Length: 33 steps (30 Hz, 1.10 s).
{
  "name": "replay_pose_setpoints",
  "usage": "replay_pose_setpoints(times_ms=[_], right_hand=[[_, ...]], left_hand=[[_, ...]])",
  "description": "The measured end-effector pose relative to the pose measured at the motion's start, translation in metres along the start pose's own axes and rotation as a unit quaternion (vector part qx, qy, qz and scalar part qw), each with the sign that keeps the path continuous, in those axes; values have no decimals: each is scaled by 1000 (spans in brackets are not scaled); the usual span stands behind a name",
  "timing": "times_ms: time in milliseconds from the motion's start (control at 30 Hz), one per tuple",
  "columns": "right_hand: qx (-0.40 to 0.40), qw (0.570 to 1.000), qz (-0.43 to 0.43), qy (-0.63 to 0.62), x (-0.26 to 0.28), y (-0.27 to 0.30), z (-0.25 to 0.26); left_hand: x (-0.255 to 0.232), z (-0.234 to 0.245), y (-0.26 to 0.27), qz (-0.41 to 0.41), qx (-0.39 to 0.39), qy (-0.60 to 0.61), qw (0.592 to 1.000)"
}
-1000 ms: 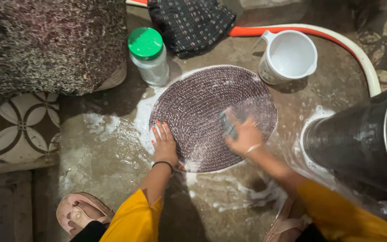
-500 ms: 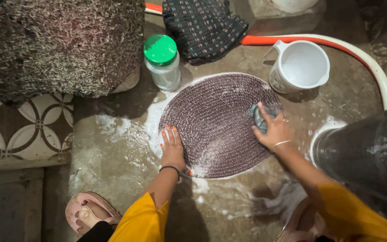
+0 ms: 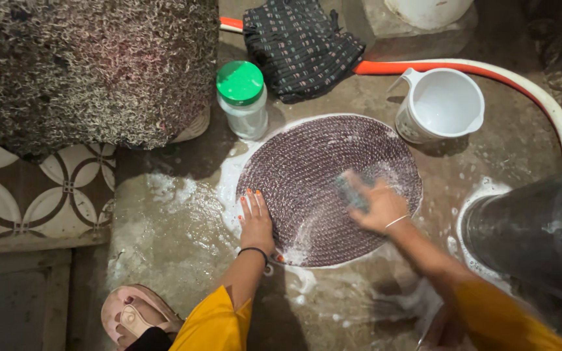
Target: The person washes a rug by hand on the floor, using a brush and soapy water, scrubbing different sections and rinsing with water from a pitcher.
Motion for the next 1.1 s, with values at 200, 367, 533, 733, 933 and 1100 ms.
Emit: replay_pose_setpoints(times_ms=[200, 367, 533, 733, 933, 1100], right_hand=[[-208, 977, 37, -9, -4, -4, 35], [18, 997, 36, -68, 106, 39, -49], [66, 995, 53, -59, 85, 23, -43], [-126, 986, -87, -59, -39, -19, 19], [-155, 970, -159, -93, -44, -22, 2], [-172, 965, 116, -157, 27, -22, 24]], left_hand=[[-1, 18, 4, -3, -32, -15, 999], [-2, 38, 26, -11, 122, 10, 992], [-2, 17, 12, -23, 54, 20, 998], [0, 15, 13, -31, 66, -2, 997], [-2, 27, 19, -25, 85, 2, 996], [-1, 28, 18, -19, 91, 3, 996]])
Point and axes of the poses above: each hand's wrist, its own y-axis away from the middle knuckle, its own z-axis out of the back of the hand, x = y × z, the point moved 8 cm from there along -y, towards the middle knuckle, and after that the axes turned 13 degrees about -y, right-handed, at the moved point
